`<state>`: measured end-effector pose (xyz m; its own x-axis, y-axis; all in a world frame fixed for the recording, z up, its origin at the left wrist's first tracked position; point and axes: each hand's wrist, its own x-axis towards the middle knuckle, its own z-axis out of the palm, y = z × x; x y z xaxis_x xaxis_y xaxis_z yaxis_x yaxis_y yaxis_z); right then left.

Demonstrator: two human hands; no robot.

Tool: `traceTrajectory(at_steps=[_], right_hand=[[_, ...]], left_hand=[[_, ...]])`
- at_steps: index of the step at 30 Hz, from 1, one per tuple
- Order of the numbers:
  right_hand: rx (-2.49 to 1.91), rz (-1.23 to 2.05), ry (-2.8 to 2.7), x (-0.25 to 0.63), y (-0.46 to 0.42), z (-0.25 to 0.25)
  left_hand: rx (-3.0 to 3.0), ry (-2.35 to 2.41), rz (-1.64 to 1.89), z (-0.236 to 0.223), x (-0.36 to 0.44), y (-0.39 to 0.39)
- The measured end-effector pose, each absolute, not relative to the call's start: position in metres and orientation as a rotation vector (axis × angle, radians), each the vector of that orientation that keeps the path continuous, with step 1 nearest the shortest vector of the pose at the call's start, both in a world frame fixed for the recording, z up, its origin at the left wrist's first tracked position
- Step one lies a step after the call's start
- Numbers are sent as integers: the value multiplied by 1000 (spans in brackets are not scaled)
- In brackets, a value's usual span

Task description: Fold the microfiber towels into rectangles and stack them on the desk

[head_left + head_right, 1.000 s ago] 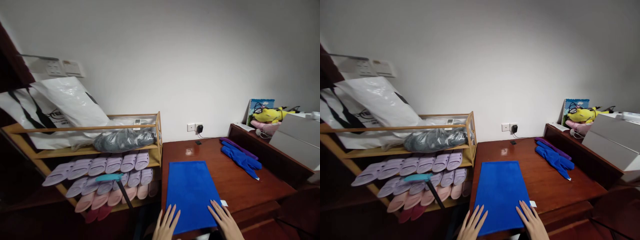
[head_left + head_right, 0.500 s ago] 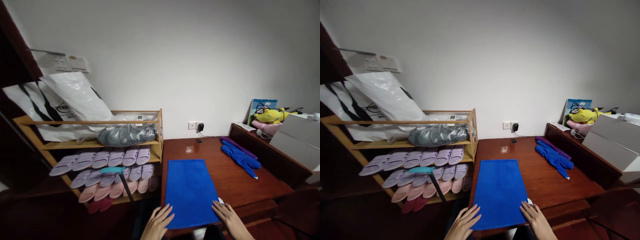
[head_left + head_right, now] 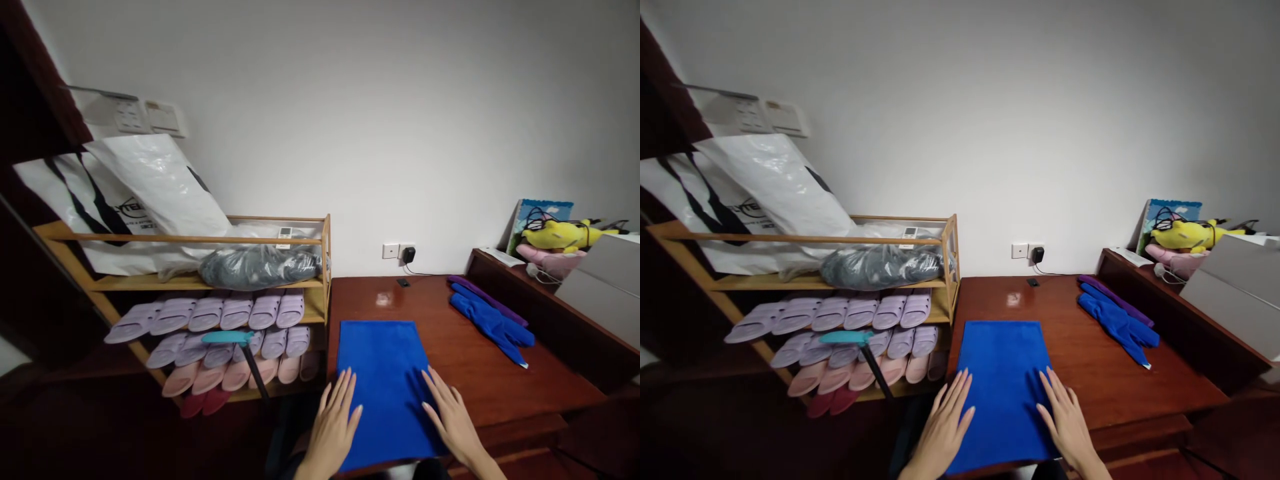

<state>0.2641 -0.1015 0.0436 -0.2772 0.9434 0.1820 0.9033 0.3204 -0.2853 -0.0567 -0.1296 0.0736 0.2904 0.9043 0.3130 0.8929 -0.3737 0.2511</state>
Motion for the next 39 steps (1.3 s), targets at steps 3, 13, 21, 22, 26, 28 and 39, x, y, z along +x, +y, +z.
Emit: traceTrajectory(at_steps=[3, 13, 21, 22, 26, 28, 39], right_hand=[[-1629, 185, -2318, 244, -88, 30], [-1658, 272, -2187, 220, -30, 27], [-1773, 319, -2201, 145, 76, 20], [-1848, 271, -2162, 152, 83, 15], [-2103, 136, -2002, 194, 98, 1], [-2150, 107, -1983, 207, 101, -2], [-1895, 230, -1946, 215, 74, 23]], left_hand=[[2462, 1771, 560, 47, -54, -115], [2468, 1957, 656, 15, -56, -55], [2324, 1930, 410, 37, -21, 62], [2297, 1963, 386, 33, -28, 66], [2194, 2146, 324, 28, -46, 69], [2183, 2176, 293, 29, -47, 69], [2386, 2192, 506, 33, -45, 53]])
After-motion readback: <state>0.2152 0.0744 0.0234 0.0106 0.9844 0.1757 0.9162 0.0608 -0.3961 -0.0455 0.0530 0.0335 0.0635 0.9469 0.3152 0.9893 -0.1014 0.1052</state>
